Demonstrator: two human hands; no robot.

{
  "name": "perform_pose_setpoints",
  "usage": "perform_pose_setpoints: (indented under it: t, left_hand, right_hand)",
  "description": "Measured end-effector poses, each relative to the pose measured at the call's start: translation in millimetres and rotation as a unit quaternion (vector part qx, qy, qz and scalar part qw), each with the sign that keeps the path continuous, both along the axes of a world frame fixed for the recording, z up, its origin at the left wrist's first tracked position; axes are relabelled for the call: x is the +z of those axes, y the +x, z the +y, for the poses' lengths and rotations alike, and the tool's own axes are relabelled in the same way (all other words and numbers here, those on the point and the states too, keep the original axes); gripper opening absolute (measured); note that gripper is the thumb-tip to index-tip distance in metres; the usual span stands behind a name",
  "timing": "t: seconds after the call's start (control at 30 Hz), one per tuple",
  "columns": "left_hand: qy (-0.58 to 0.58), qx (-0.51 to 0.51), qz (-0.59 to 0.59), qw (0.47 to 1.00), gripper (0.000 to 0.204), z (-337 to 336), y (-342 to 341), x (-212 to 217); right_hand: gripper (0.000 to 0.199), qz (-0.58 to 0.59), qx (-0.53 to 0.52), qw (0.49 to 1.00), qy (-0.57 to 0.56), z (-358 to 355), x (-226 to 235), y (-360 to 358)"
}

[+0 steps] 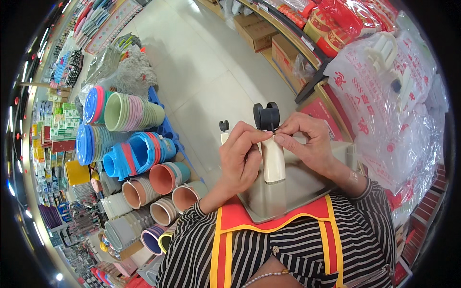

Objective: The person assembles a small gray plastic shelf by attaching white cylindrical legs with black caps. They insert the legs into the shelf's holes and rotate them to secure the connections. The person then places the assembled shelf onto a store shelf.

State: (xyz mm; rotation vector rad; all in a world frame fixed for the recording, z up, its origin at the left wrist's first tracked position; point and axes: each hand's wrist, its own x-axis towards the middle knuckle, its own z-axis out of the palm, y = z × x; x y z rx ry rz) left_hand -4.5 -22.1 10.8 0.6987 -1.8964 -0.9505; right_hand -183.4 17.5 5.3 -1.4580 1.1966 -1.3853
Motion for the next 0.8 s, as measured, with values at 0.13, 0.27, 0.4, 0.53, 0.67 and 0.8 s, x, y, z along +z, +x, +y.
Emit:
perform_pose_setpoints:
  t: [0.13, 0.27, 0.4, 0.53, 0.67, 0.8]
  left_hand:
    - [-0.007, -0.011, 0.002, 1.000, 0.038, 0.7, 0.5, -0.9]
    - [0.010, -0.015, -0.007, 1.000, 0.034, 3.4, -3.0, 6.0]
    - [-0.006, -0.027, -0.006, 1.000, 0.037, 4.2, -2.8, 1.4]
    - [0.004, -0.022, -0.001, 1.000, 0.037, 1.6, -7.0, 0.8]
    - [0.019, -0.034, 0.003, 0.999, 0.039, -6.4, -11.3, -4.3]
    - [0.159, -0.074, 0.025, 0.984, 0.055, 7.6, 3.9, -1.9]
  right_hand:
    - [0.008, -0.011, 0.001, 1.000, -0.017, 3.1, -5.2, -1.2]
    - [0.008, -0.021, -0.001, 0.999, -0.025, 6.0, -6.2, -4.2]
    - [0.007, -0.023, -0.003, 1.000, -0.019, 11.4, -5.3, -5.3]
    - [0.007, -0.048, -0.006, 0.999, -0.011, 8.7, -9.3, -5.8]
    - [0.008, -0.086, -0.021, 0.995, 0.047, 6.4, -11.4, -6.7]
    - [0.011, -0.153, -0.028, 0.983, 0.101, 2.6, -13.5, -11.6]
